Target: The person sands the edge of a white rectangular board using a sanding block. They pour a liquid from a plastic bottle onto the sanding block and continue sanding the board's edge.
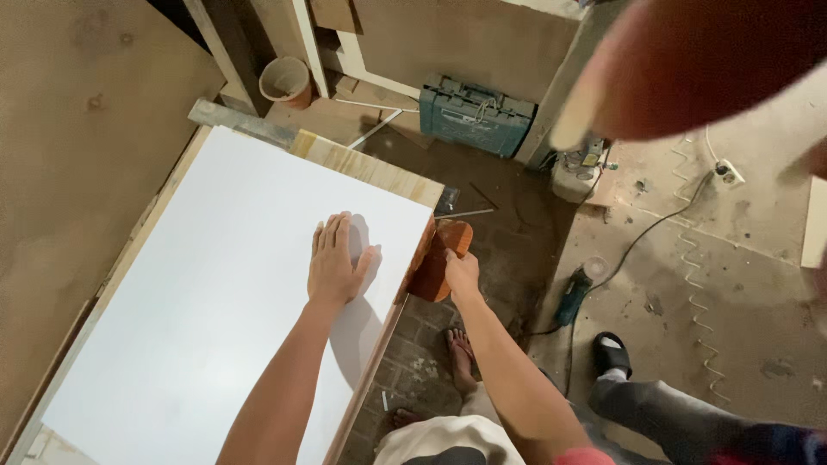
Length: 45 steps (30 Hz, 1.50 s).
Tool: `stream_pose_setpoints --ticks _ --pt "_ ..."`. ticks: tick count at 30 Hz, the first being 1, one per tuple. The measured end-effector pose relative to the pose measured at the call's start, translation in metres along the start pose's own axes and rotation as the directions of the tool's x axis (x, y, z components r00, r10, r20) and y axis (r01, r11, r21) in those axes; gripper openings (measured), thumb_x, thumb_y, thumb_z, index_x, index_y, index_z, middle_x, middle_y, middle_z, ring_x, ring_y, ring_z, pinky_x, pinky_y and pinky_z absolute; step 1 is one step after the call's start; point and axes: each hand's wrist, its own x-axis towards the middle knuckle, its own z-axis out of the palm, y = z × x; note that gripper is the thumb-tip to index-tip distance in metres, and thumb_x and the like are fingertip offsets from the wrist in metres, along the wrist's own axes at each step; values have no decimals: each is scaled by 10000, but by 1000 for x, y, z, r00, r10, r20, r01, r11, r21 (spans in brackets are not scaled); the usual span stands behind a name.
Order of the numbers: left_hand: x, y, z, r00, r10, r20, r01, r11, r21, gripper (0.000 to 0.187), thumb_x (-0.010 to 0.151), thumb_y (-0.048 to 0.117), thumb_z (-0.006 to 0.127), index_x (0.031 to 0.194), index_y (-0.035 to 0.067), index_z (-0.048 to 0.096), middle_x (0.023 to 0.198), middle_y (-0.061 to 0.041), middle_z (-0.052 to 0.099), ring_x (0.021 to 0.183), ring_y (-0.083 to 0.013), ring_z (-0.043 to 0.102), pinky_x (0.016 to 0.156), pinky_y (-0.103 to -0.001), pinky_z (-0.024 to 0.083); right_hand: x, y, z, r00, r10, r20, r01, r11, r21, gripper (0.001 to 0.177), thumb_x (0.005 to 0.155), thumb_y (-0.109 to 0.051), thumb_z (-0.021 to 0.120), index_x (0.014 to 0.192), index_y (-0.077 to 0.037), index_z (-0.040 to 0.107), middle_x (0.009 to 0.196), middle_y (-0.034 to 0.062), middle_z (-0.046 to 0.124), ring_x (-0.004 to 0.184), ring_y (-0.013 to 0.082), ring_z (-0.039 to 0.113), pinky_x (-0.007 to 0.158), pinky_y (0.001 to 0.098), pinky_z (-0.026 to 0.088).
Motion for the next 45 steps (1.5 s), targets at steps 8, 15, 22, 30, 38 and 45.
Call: stream_pose_setpoints --ticks 8,15,22,30,38,45 --pt "1 -2 2 1000 5 23 -5 1000 19 760 994 616 398 1522 71 357 1604 -120 385 1538 -245 298 1316 -391 99 -7 -9 3 999 29 -14 -30 999 -28 542 1018 -226 612 1450 75 484 1422 274 546 1380 376 476 1111 539 377" --pt "0 -1 2 1000 -11 27 10 1000 26 764 987 633 383 1525 91 355 1603 -96 386 1539 -219 295 1317 -378 99 24 27 2 1000 -9 -23 10 1000 17 394 1009 -223 614 1314 23 651 1214 179 675 1170 274 606 987 479 480" --pt "1 -9 12 996 69 -61 -67 997 30 735 984 592 429 1491 62 382 1568 -149 425 1510 -284 350 1308 -427 139 55 57 -7 996 -20 -91 19 1000 -11 393 1003 -271 641 1294 -8 663 1165 149 692 1104 250 639 940 463 498" --pt "2 -11 16 992 78 -96 -77 997 19 719 993 565 480 1487 52 379 1560 -154 421 1507 -284 342 1301 -425 142 53 66 8 1000 -6 9 6 1000 22 459 1040 -247 560 1424 4 581 1330 210 650 1263 337 595 1011 529 486" --pt "-1 -4 14 996 82 -26 -81 995 51 720 1001 580 437 1492 57 379 1577 -162 377 1533 -299 288 1309 -443 117 18 17 12 999 40 -36 -40 999 -26 561 978 -244 638 1426 76 527 1331 250 622 1285 342 582 1044 505 478" --pt "1 -6 17 993 117 -18 -116 992 44 756 997 604 417 1529 72 345 1567 -178 365 1537 -326 270 1310 -452 103 -10 -18 -4 999 -32 -33 36 989 142 453 939 -226 682 1299 43 630 1220 199 657 1180 273 595 1008 504 461"
